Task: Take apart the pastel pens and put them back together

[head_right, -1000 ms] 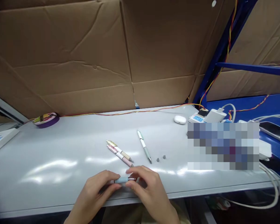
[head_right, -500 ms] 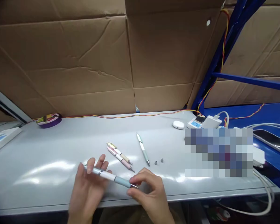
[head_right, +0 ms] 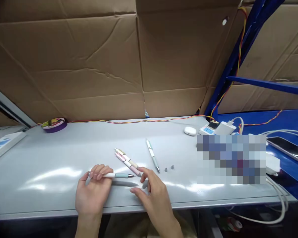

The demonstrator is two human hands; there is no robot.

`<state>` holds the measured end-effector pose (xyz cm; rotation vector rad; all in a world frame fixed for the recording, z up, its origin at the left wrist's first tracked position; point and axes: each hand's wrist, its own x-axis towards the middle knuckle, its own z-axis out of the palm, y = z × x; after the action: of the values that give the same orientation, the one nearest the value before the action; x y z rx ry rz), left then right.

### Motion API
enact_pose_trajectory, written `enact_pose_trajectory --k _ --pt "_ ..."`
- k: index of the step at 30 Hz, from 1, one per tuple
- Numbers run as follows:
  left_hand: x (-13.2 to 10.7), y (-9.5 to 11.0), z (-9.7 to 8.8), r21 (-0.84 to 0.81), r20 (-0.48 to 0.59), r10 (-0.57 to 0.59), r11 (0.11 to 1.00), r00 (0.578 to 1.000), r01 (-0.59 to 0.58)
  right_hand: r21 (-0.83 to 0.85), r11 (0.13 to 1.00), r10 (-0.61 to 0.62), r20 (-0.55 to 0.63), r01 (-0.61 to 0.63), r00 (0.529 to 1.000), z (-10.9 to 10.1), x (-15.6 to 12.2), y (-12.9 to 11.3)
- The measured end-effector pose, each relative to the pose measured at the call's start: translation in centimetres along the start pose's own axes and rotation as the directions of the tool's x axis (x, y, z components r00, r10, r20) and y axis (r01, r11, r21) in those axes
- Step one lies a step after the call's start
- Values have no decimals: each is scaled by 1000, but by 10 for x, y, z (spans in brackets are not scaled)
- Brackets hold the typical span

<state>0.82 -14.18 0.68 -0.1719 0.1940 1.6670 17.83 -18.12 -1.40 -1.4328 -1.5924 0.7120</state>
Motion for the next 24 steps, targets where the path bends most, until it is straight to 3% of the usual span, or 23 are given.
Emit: enact_pose_trajectory --k 4,12,16,21,24 --pt "0 -1 0 18 12 20 1000 1000 -20 -10 1000 -24 48 25 999 -2 -1 1" --pt "-3 -4 3 27 12 -40 999 999 40 51 996 -72 20 70 997 -1 0 0" --pt "-8 -8 3 161 87 -119 981 989 103 171 970 -152 -134 174 979 0 -4 1" --pt "-15 -17 1 462 128 -297 862 946 208 276 906 -180 -435 321 882 -4 -11 6" --pt "-17 -17 0 481 155 -327 849 932 218 319 896 -134 -466 308 875 -8 -11 7"
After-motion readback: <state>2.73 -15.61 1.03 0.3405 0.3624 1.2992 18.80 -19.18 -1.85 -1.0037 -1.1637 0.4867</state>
